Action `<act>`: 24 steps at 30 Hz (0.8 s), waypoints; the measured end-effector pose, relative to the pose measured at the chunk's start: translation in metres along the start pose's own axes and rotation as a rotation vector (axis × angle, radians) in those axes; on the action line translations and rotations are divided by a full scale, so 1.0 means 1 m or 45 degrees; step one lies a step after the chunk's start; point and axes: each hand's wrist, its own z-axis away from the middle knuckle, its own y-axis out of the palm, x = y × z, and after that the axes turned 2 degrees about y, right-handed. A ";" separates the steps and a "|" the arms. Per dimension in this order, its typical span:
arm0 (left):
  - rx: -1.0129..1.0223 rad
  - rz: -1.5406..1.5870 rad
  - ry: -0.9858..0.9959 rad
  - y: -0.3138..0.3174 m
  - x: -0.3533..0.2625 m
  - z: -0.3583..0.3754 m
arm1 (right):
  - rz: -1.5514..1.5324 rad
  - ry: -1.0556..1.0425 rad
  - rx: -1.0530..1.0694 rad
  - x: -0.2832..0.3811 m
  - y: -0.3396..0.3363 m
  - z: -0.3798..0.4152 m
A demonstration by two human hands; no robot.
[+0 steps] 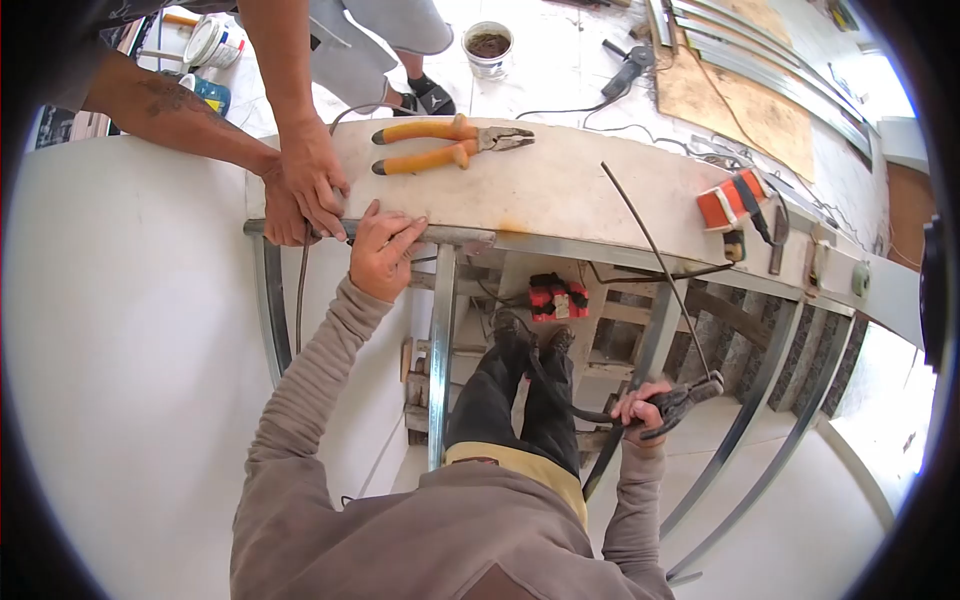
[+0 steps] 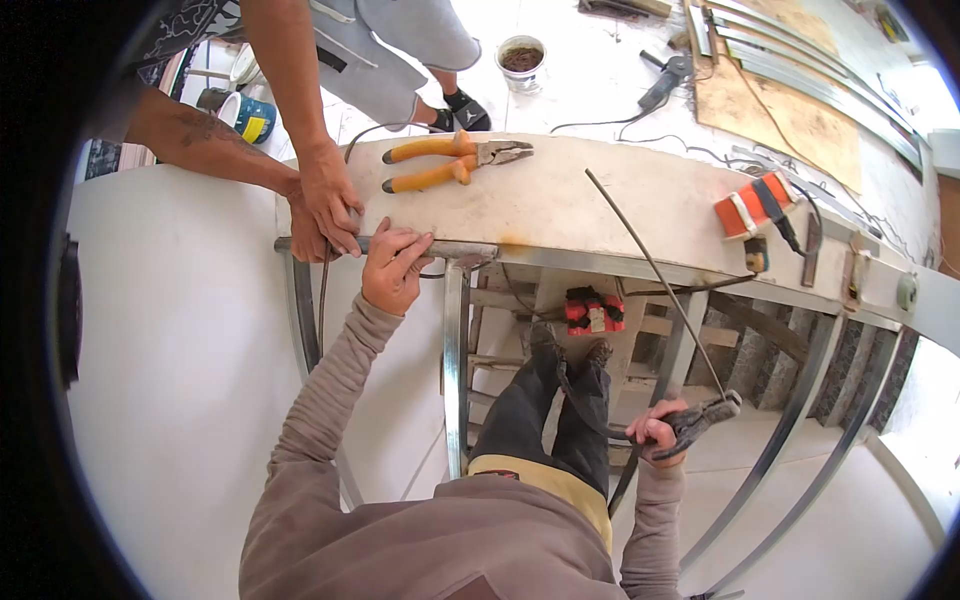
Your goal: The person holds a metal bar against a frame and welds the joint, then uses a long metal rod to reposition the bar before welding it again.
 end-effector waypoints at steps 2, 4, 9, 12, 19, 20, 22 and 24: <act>-0.028 0.013 -0.028 0.002 -0.002 0.001 | 0.043 0.001 0.002 -0.002 0.000 0.002; -0.056 0.025 -0.053 0.003 -0.005 -0.002 | 0.107 -0.009 0.029 -0.001 0.004 -0.001; -0.083 0.070 -0.086 0.001 -0.005 -0.002 | 0.096 -0.016 0.009 -0.003 0.001 -0.007; -0.056 0.072 -0.090 0.000 -0.004 -0.001 | 0.099 -0.039 -0.022 -0.002 0.006 -0.006; -0.017 0.113 -0.111 -0.003 -0.002 -0.002 | 0.134 -0.076 0.035 -0.003 0.003 -0.007; 0.000 0.118 -0.109 -0.005 -0.002 -0.002 | 0.138 -0.080 0.031 -0.004 0.002 -0.005; 0.026 0.101 -0.092 -0.008 -0.001 -0.002 | 0.133 -0.081 0.017 -0.007 0.001 -0.005; 0.051 0.066 -0.064 -0.009 0.000 -0.002 | 0.120 -0.068 -0.011 -0.008 0.000 -0.002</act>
